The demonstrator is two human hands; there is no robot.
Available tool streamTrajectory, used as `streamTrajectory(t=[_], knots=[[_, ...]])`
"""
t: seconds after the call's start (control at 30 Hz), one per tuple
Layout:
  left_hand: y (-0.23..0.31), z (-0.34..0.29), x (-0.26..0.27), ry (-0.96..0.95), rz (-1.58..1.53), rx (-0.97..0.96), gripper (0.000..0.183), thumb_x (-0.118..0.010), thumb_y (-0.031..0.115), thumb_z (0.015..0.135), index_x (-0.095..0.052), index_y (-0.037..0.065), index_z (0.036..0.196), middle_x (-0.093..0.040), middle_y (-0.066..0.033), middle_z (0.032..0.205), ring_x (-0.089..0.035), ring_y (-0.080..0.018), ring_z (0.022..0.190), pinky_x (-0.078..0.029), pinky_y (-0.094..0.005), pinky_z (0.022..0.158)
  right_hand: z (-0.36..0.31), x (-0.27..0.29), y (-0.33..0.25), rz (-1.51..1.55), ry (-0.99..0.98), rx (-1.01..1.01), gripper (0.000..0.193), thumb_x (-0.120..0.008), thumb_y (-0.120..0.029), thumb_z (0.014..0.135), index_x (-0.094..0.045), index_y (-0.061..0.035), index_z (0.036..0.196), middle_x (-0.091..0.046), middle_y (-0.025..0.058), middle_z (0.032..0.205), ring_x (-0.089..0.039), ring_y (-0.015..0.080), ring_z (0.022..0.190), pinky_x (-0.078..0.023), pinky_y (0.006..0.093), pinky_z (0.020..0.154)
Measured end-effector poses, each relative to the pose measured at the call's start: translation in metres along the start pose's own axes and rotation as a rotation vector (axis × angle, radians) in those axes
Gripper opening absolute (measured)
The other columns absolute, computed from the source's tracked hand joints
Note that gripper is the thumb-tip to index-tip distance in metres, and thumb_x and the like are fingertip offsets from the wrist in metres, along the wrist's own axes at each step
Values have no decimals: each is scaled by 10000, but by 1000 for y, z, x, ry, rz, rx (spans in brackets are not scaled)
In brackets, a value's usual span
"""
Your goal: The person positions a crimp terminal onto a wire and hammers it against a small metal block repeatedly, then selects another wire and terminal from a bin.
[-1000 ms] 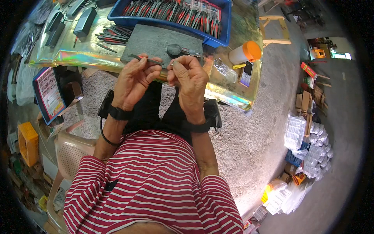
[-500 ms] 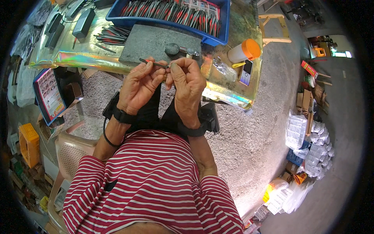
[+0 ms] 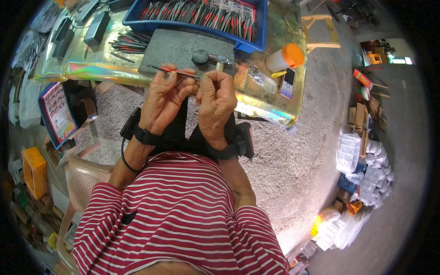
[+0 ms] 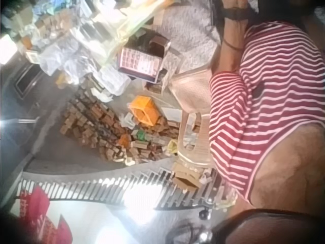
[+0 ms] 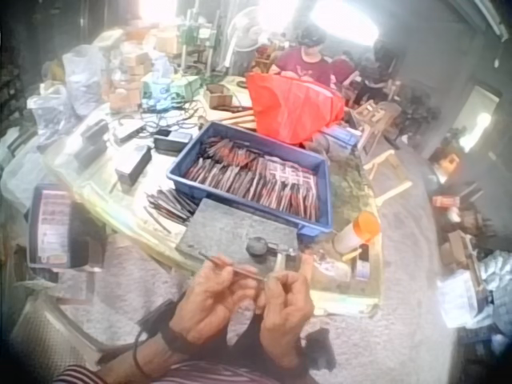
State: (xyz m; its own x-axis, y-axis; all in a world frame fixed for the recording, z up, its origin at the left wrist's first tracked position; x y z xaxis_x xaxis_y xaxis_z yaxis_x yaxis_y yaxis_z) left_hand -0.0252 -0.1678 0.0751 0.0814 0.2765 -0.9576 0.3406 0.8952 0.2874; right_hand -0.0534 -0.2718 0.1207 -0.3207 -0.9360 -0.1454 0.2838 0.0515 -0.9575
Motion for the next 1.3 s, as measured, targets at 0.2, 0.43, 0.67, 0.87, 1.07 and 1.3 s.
streamTrajectory(t=[0.2,0.43,0.67,0.87,1.07,1.3], knots=[[16,0,-15,-138,301,-180,129,-436,116,869,-396,55,975,-529,-183,981,-571,-194,835,-505,-276,707,-4,0,30,290,38,-253,73,-508,-79,827,-470,-16,829,-512,53,675,-394,34,472,-301,151,395],[15,1,-14,14,651,-138,156,-466,129,858,-454,18,968,-544,-126,958,-562,-138,784,-489,-254,684,-4,-1,44,247,61,-294,95,-514,-92,826,-469,-9,821,-559,60,686,-377,19,455,-284,141,388],[17,12,2,95,795,-89,148,-504,119,836,-525,-15,895,-583,-80,814,-560,-110,669,-481,-219,575,-1,-2,52,242,64,-302,110,-510,-101,827,-472,1,836,-497,16,621,-384,23,464,-289,150,386],[26,30,-2,68,1010,-240,99,-511,73,813,-538,-13,854,-577,-59,709,-553,-98,601,-460,-215,522,3,-7,69,419,36,-439,165,-487,-91,816,-484,45,908,-468,14,659,-395,38,500,-303,158,405],[29,45,-4,46,1247,-381,75,-501,63,827,-537,20,877,-585,-45,762,-543,-84,631,-467,-204,526,10,-14,74,453,-20,-497,222,-477,-71,800,-480,56,982,-479,31,714,-401,44,519,-314,166,413],[20,66,7,67,1299,-291,70,-494,72,831,-527,16,858,-559,-36,714,-522,-79,598,-458,-209,492,16,20,66,337,67,-449,221,-491,-42,774,-480,68,965,-489,59,710,-394,48,512,-317,169,414]])
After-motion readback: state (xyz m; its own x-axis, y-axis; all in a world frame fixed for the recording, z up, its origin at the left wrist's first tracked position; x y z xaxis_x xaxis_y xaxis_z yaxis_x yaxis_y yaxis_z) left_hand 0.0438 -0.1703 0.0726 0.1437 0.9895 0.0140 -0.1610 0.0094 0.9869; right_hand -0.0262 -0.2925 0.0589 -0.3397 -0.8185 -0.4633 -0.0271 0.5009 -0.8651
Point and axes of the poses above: each hand's wrist, its own z-axis towards the middle knuckle, its own x-axis out of the back of the hand, y = z × x, the point moved 10 cm from there along z, towards the middle knuckle
